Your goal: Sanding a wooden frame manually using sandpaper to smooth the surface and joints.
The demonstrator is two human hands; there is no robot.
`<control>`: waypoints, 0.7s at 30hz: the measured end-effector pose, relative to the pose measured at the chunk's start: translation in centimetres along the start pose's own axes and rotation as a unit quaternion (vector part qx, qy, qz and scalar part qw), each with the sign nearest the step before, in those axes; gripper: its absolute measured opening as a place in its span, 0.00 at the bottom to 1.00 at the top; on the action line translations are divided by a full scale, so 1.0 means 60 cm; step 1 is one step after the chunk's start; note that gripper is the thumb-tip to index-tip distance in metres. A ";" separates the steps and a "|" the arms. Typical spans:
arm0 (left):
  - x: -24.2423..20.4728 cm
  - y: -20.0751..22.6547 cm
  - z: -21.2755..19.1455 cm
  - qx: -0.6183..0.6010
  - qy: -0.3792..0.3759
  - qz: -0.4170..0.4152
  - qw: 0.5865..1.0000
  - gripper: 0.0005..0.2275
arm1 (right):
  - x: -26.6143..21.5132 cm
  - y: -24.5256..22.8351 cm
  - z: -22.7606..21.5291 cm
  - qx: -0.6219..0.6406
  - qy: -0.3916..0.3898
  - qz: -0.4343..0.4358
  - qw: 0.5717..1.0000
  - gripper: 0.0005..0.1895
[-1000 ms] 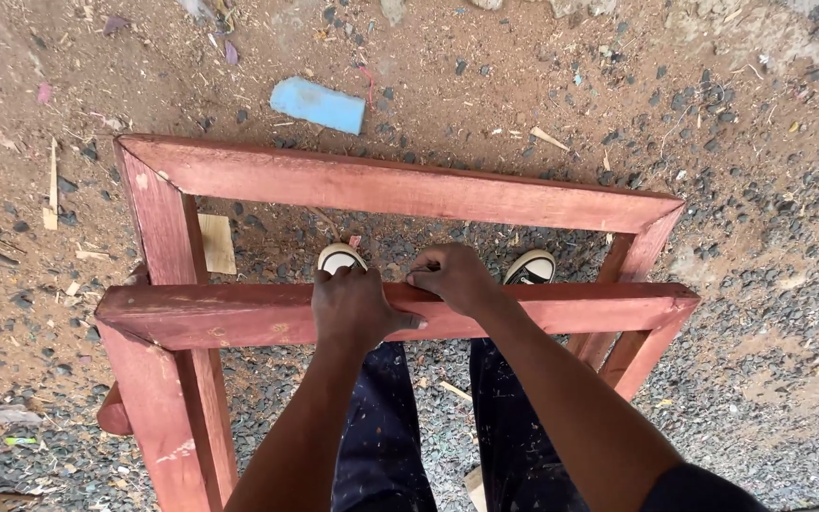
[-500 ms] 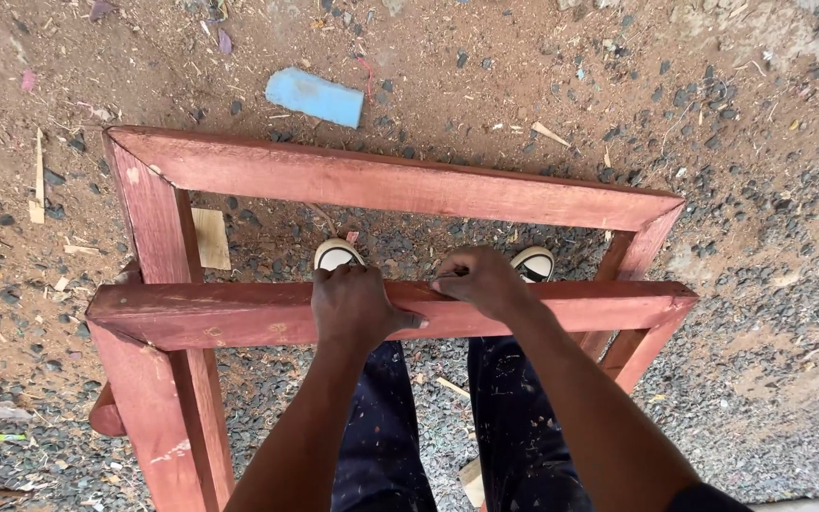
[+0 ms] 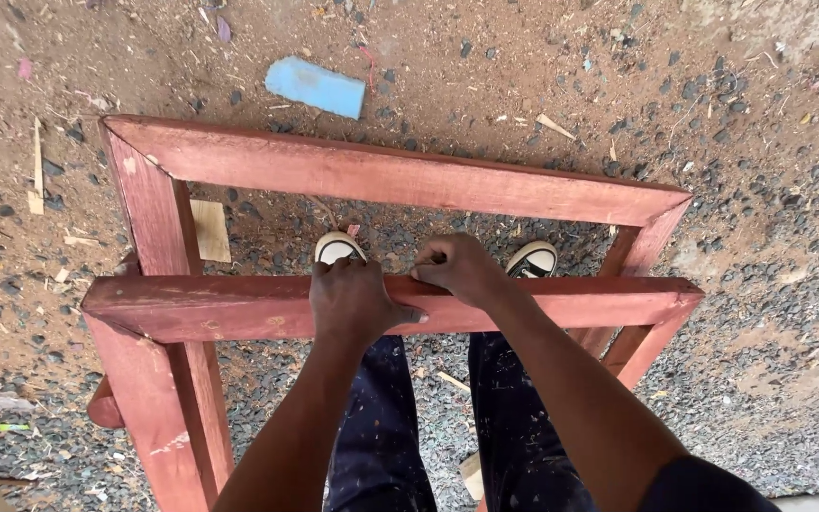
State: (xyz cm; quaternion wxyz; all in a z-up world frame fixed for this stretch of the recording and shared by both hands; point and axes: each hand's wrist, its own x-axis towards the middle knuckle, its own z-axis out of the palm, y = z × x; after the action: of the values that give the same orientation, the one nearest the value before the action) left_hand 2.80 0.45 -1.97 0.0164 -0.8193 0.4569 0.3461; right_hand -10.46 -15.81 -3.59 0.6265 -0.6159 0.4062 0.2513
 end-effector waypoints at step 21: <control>0.000 -0.001 -0.019 0.015 0.005 0.019 1.000 0.44 | -0.204 0.098 -0.060 -0.196 0.031 -0.005 0.980 0.33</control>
State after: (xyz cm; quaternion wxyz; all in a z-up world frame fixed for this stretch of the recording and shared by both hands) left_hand 3.49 0.12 -1.12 0.0201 -0.8119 0.4776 0.3350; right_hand -22.62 -16.37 3.43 0.4819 -0.7365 0.3648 0.3037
